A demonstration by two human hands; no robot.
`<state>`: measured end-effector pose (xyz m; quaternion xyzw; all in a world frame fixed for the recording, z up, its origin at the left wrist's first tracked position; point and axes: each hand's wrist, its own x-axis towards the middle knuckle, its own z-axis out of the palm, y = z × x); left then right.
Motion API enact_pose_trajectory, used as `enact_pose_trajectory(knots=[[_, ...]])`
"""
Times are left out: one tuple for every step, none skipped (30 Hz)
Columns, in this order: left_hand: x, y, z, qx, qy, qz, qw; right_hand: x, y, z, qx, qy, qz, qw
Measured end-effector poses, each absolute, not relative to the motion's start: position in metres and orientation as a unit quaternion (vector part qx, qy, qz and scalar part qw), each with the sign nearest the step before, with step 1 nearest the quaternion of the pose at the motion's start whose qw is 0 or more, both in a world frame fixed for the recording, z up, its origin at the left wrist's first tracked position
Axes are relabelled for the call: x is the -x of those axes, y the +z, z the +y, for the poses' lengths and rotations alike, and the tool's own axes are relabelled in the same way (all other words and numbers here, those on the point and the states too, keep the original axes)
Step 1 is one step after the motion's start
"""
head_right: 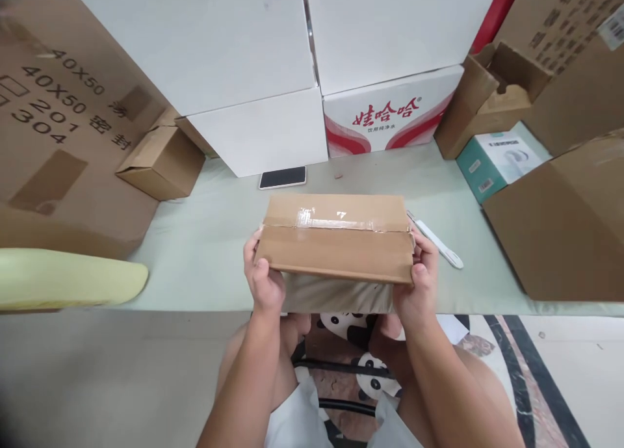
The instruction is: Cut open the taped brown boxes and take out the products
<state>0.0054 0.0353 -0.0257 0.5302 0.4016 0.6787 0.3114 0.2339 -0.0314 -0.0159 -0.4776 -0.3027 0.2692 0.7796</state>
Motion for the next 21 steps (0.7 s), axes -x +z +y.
enact_pose_trajectory(knots=[[-0.006, -0.025, 0.033, -0.529, 0.679, 0.403, 0.311, -0.235, -0.016, -0.034, 0.472, 0.272, -0.310, 0.779], [-0.007, -0.024, 0.032, -0.528, 0.679, 0.404, 0.311, -0.236, -0.017, -0.036, 0.469, 0.275, -0.317, 0.777], [-0.007, -0.023, 0.030, -0.526, 0.679, 0.404, 0.313, -0.237, -0.018, -0.038, 0.468, 0.276, -0.325, 0.774], [-0.006, -0.022, 0.028, -0.524, 0.680, 0.405, 0.316, -0.238, -0.020, -0.040, 0.469, 0.278, -0.332, 0.770], [-0.005, -0.022, 0.027, -0.520, 0.680, 0.405, 0.322, -0.240, -0.021, -0.042, 0.471, 0.279, -0.340, 0.765], [-0.004, -0.021, 0.025, -0.515, 0.680, 0.404, 0.329, -0.241, -0.022, -0.044, 0.472, 0.281, -0.348, 0.760], [-0.003, -0.020, 0.024, -0.509, 0.682, 0.404, 0.336, -0.241, -0.022, -0.046, 0.474, 0.286, -0.360, 0.751], [-0.002, -0.019, 0.024, -0.501, 0.685, 0.405, 0.341, -0.242, -0.022, -0.047, 0.478, 0.293, -0.372, 0.740], [-0.001, -0.018, 0.024, -0.491, 0.689, 0.406, 0.346, -0.243, -0.021, -0.048, 0.481, 0.305, -0.386, 0.726], [0.000, -0.017, 0.024, -0.482, 0.693, 0.406, 0.350, -0.245, -0.020, -0.049, 0.483, 0.319, -0.397, 0.712], [0.001, -0.016, 0.025, -0.475, 0.696, 0.406, 0.355, -0.247, -0.018, -0.049, 0.484, 0.332, -0.405, 0.701], [0.002, -0.014, 0.026, -0.470, 0.697, 0.405, 0.360, -0.251, -0.016, -0.049, 0.485, 0.339, -0.405, 0.697], [0.002, -0.013, 0.027, -0.470, 0.695, 0.403, 0.365, -0.255, -0.015, -0.048, 0.494, 0.331, -0.400, 0.697], [0.002, -0.011, 0.028, -0.472, 0.692, 0.402, 0.370, -0.261, -0.014, -0.046, 0.515, 0.309, -0.393, 0.697], [0.002, -0.010, 0.029, -0.475, 0.687, 0.402, 0.375, -0.269, -0.014, -0.044, 0.551, 0.273, -0.389, 0.686], [0.002, -0.009, 0.028, -0.476, 0.685, 0.401, 0.379, -0.277, -0.016, -0.041, 0.599, 0.228, -0.389, 0.661], [0.002, -0.008, 0.028, -0.475, 0.684, 0.399, 0.383, -0.285, -0.018, -0.038, 0.654, 0.184, -0.396, 0.618], [0.001, -0.007, 0.027, -0.473, 0.686, 0.396, 0.386, -0.293, -0.020, -0.035, 0.707, 0.148, -0.409, 0.558], [0.001, -0.007, 0.025, -0.471, 0.688, 0.393, 0.389, -0.301, -0.023, -0.031, 0.753, 0.125, -0.423, 0.487], [0.000, -0.006, 0.024, -0.471, 0.689, 0.389, 0.390, -0.307, -0.026, -0.029, 0.789, 0.112, -0.437, 0.417], [0.000, -0.007, 0.023, -0.472, 0.690, 0.386, 0.390, -0.313, -0.029, -0.026, 0.812, 0.108, -0.452, 0.352]])
